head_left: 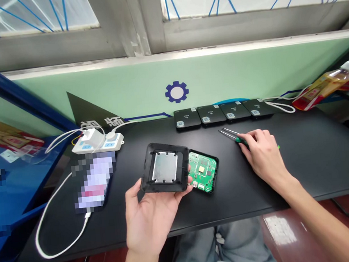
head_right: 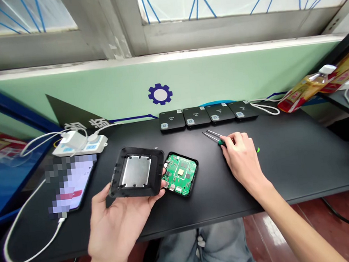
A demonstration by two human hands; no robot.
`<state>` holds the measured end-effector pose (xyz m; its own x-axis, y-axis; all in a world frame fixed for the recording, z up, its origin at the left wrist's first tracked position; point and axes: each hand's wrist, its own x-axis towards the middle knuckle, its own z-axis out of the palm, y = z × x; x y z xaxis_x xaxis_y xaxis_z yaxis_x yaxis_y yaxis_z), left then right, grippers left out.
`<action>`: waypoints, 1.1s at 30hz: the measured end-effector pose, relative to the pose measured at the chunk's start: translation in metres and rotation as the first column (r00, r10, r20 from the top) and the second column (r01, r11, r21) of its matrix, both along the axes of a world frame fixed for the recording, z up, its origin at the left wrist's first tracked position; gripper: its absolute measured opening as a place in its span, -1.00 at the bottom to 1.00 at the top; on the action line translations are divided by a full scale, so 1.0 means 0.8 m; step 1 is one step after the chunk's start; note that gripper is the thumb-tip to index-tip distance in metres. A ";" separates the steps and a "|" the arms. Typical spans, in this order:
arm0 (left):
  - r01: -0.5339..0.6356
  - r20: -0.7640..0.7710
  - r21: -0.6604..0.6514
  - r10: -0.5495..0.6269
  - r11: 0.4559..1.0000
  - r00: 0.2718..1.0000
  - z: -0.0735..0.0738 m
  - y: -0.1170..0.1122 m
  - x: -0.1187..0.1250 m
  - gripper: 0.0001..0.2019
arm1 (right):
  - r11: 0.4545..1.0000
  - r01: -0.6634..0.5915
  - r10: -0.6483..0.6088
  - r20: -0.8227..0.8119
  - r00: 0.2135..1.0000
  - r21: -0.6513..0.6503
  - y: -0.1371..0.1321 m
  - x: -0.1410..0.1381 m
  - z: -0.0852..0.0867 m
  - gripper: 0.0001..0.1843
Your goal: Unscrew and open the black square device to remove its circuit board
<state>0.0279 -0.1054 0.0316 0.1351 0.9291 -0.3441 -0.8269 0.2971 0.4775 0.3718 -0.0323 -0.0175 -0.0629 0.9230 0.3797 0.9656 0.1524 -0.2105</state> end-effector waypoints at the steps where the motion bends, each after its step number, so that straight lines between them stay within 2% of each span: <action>1: 0.014 -0.006 0.000 -0.014 1.000 1.000 -0.002 0.000 0.000 -0.38 | 1.000 0.010 -0.009 -0.012 1.000 0.017 -0.004 -0.007 0.003 -0.51; 4: 0.048 -0.003 0.005 -0.048 0.999 0.999 -0.009 0.000 0.000 -0.39 | 0.999 -0.028 0.032 -0.080 0.996 0.046 -0.029 -0.041 0.014 -0.51; 6: 0.058 0.016 0.012 -0.059 0.998 0.998 -0.015 0.000 0.000 -0.40 | 0.987 -0.161 0.160 -0.122 0.980 0.001 -0.050 -0.071 0.021 -0.45; 9: 0.059 0.034 0.014 -0.060 0.998 0.998 -0.023 0.000 0.000 -0.41 | 0.936 -0.337 0.321 -0.145 0.936 -0.102 -0.073 -0.112 0.025 -0.08; 10: 0.052 0.035 0.012 -0.053 0.999 0.998 -0.025 -0.001 -0.001 -0.40 | 0.920 -0.372 0.353 -0.148 0.924 -0.127 -0.076 -0.121 0.025 0.00; 12: 0.025 0.043 0.006 -0.025 1.000 0.999 -0.029 -0.002 -0.002 -0.38 | 0.899 -0.407 0.385 -0.153 0.910 -0.159 -0.074 -0.131 0.022 0.01; 19: 0.024 0.100 0.017 -0.026 1.000 0.995 -0.034 -0.006 -0.009 -0.45 | 0.865 -0.476 0.449 -0.174 0.876 -0.162 -0.019 -0.112 0.029 -0.29; 26: 0.027 -0.023 -0.025 -0.028 0.999 0.999 -0.031 -0.010 -0.001 -0.52 | 0.814 -0.566 0.553 -0.128 0.824 -0.129 0.042 -0.091 0.042 -0.38; 30: -0.008 -0.126 -0.081 -0.003 0.997 0.992 -0.030 -0.011 0.007 -0.39 | 0.785 -0.607 0.596 -0.116 0.795 -0.126 0.059 -0.092 0.040 -0.38; 33: -0.053 -0.221 -0.098 0.030 0.994 0.975 -0.032 -0.011 0.013 -0.25 | 0.784 -0.610 0.598 -0.118 0.792 -0.117 0.066 -0.094 0.035 -0.39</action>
